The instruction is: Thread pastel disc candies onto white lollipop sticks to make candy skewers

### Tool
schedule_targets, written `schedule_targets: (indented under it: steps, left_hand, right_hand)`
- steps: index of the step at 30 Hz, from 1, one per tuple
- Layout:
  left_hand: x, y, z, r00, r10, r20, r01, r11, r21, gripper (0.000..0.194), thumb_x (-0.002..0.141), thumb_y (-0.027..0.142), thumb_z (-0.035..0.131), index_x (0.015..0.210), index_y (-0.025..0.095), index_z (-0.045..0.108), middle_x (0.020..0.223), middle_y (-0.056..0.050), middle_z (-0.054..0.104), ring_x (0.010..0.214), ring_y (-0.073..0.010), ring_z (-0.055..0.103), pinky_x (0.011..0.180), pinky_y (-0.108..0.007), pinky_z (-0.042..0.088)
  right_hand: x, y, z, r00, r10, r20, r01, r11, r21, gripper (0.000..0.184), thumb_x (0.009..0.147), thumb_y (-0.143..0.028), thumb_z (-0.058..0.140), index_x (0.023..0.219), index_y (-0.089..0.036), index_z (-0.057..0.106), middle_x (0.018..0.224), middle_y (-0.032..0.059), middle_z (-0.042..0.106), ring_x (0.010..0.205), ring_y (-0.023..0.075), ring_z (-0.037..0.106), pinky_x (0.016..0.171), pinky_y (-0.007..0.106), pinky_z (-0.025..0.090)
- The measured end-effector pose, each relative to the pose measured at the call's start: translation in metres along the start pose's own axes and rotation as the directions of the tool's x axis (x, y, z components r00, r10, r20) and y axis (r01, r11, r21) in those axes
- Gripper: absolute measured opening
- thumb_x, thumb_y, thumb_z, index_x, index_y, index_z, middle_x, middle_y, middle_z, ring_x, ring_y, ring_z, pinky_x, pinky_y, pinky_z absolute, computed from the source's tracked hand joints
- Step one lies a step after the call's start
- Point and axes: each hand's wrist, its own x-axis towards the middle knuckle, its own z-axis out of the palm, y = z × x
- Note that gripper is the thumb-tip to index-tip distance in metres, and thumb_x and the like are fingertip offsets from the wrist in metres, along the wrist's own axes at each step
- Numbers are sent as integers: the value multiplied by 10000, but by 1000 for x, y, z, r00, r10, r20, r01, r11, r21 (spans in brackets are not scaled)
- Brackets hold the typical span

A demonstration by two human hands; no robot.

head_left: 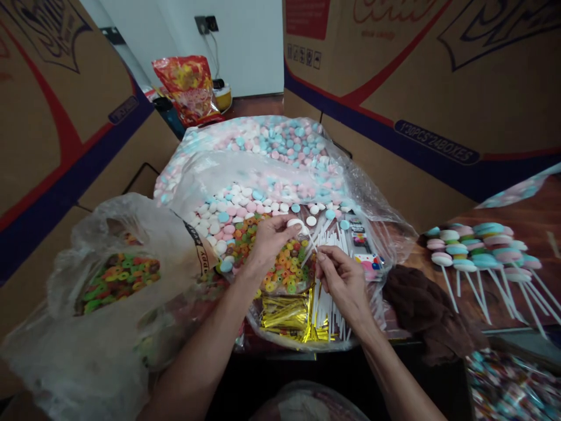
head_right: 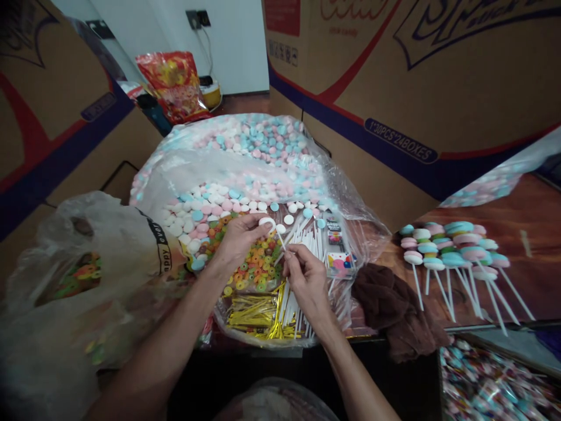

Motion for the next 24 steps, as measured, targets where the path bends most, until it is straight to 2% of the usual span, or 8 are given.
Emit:
schedule_targets:
  steps: [3, 7, 10, 15, 20, 24]
  left_hand:
    - [-4, 1, -1, 1000, -30, -7, 30, 997, -68, 242, 638, 268, 771, 840, 139, 736, 704, -1, 674, 638, -101, 564, 608, -221, 445]
    - [-8, -2, -3, 997, -50, 52, 56, 990, -130, 292, 694, 316, 751, 929, 144, 750, 814, -18, 715, 739, -123, 616, 698, -232, 475]
    - [-9, -4, -5, 997, -1, 81, 10, 993, -116, 284, 724, 315, 734, 952, 148, 755, 855, -24, 727, 764, -128, 619, 733, -238, 479]
    - [-9, -8, -3, 998, 45, 47, -43, 998, -49, 262, 732, 266, 714, 962, 150, 761, 947, -42, 748, 851, -161, 644, 798, -267, 500]
    - [-13, -18, 1, 990, 138, -25, -132, 980, 151, 264, 790, 218, 651, 1027, 152, 749, 1027, -72, 750, 921, -194, 674, 862, -315, 516]
    - [-22, -20, 2, 952, 304, -22, -269, 873, 407, 275, 840, 154, 585, 1071, 161, 735, 1047, -87, 734, 936, -192, 668, 852, -313, 517]
  right_hand:
    - [0, 4, 2, 1000, 7, 9, -7, 1000, 1, 211, 920, -374, 571, 910, -176, 644, 597, -51, 493, 440, 70, 377, 409, 204, 283]
    - [0, 10, 5, 1000, 22, 20, -22, 1000, -1, 209, 910, -368, 579, 912, -173, 653, 593, -43, 494, 466, 80, 385, 421, 205, 292]
    - [1, 12, 7, 1000, 23, 18, -23, 1000, -19, 208, 903, -365, 583, 902, -171, 657, 587, -40, 493, 486, 88, 396, 436, 208, 299]
    - [3, 14, 6, 1000, 14, 18, -13, 997, -77, 228, 906, -371, 567, 904, -170, 676, 575, -39, 496, 524, 109, 435, 492, 222, 347]
    - [5, 13, 7, 999, 33, 4, -32, 991, -132, 239, 901, -361, 558, 833, -163, 673, 543, -40, 498, 521, 113, 440, 510, 227, 355]
    - [4, 9, 13, 998, 68, -4, -68, 993, -93, 238, 887, -352, 555, 745, -170, 615, 511, -49, 483, 478, 98, 398, 477, 222, 321]
